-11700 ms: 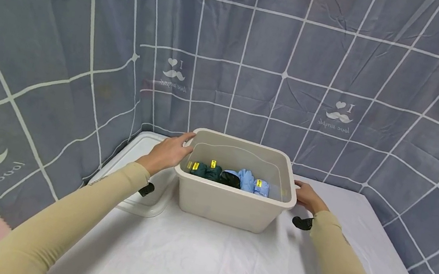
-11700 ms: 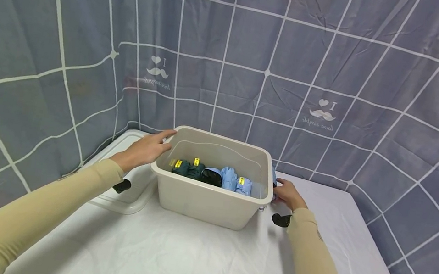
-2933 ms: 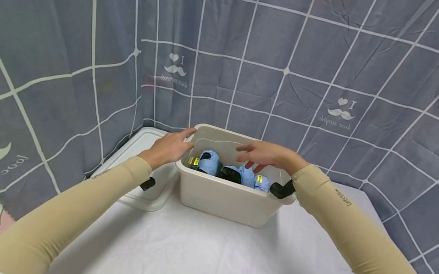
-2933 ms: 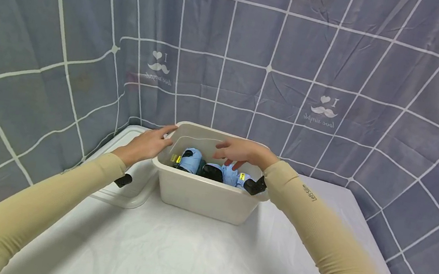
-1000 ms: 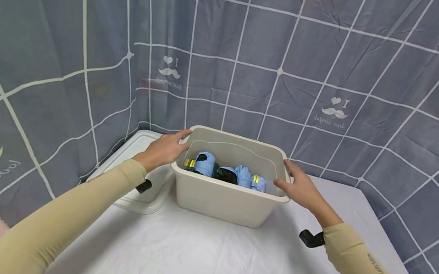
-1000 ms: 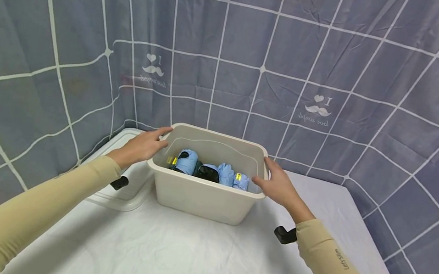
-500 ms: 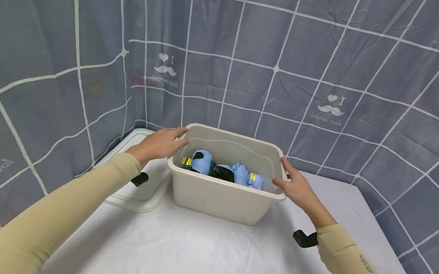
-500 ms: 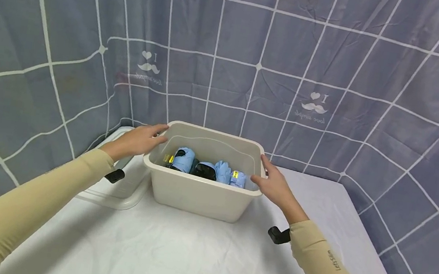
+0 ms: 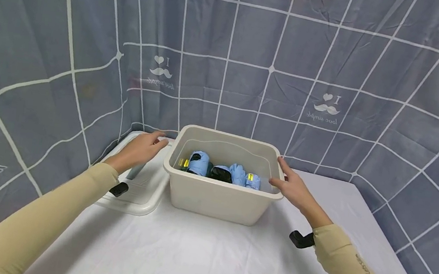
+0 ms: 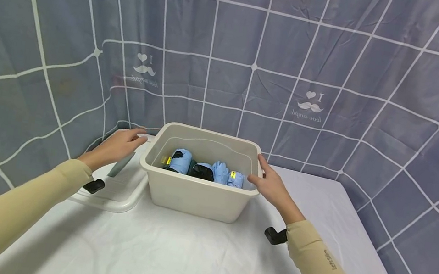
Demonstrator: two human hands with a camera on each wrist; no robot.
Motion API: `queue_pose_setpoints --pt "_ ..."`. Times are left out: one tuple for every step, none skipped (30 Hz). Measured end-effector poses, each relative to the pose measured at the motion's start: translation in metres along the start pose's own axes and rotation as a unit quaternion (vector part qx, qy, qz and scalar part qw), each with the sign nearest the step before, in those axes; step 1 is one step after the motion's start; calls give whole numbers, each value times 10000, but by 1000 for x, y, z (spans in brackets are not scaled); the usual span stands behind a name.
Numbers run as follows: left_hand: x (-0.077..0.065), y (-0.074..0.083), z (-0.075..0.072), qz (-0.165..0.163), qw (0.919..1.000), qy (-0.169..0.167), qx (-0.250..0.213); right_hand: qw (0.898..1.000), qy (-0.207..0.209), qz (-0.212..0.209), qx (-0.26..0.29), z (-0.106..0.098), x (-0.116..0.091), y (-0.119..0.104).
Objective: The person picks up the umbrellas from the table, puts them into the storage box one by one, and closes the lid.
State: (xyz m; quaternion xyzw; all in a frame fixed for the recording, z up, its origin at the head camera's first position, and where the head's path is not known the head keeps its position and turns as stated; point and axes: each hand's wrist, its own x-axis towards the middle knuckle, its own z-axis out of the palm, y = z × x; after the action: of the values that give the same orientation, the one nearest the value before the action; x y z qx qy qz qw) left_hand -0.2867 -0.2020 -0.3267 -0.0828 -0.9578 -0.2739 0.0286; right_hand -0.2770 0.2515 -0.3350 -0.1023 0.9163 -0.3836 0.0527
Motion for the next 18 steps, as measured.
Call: queue_pose_setpoints --pt "-1 -3 1 -1 10000 22 45 10000 -9 2 47 0 0 0" --pt "-3 -6 1 -5 10000 38 60 10000 -12 5 78 0 0 1" --pt "-4 -9 2 -14 10000 49 83 9999 -8 10 112 0 0 1" --pt "-5 -12 3 -19 9999 56 92 9999 -11 -3 119 0 -1 0" --pt "-7 -15 4 -5 9999 74 106 9999 -16 -15 118 0 0 0" --pt "-8 -17 4 6 9999 94 119 9999 -18 -24 123 0 0 0" --pt "-9 -20 5 10 9998 113 138 9999 -16 -5 152 0 0 0" --pt "-10 -23 6 11 9998 125 152 9999 -25 4 171 0 0 0" --pt "-11 -25 7 23 9998 131 177 9998 -38 13 196 0 0 0" --pt "-12 -27 8 28 9997 130 181 9998 -51 21 211 0 -1 0" --pt "-13 -29 9 21 9997 114 195 9997 -59 32 236 0 -1 1" --pt "-15 -32 10 -13 9998 84 198 9996 -56 51 263 0 -1 1" --pt "-16 -34 11 -47 9998 45 206 9995 -59 67 294 0 -1 1" --pt "-17 -36 12 -83 9998 7 201 9995 -66 65 308 0 -2 0" --pt "-18 -38 13 -125 9997 -29 206 9995 -72 62 311 0 -2 0" --pt "-20 -40 13 -179 9996 -70 207 9995 -74 63 314 0 -2 0" --pt "-21 -41 14 -226 9995 -99 221 9994 -75 64 320 0 -2 0" --pt "-21 -43 15 -275 9993 -116 224 9994 -74 80 336 0 -2 0"
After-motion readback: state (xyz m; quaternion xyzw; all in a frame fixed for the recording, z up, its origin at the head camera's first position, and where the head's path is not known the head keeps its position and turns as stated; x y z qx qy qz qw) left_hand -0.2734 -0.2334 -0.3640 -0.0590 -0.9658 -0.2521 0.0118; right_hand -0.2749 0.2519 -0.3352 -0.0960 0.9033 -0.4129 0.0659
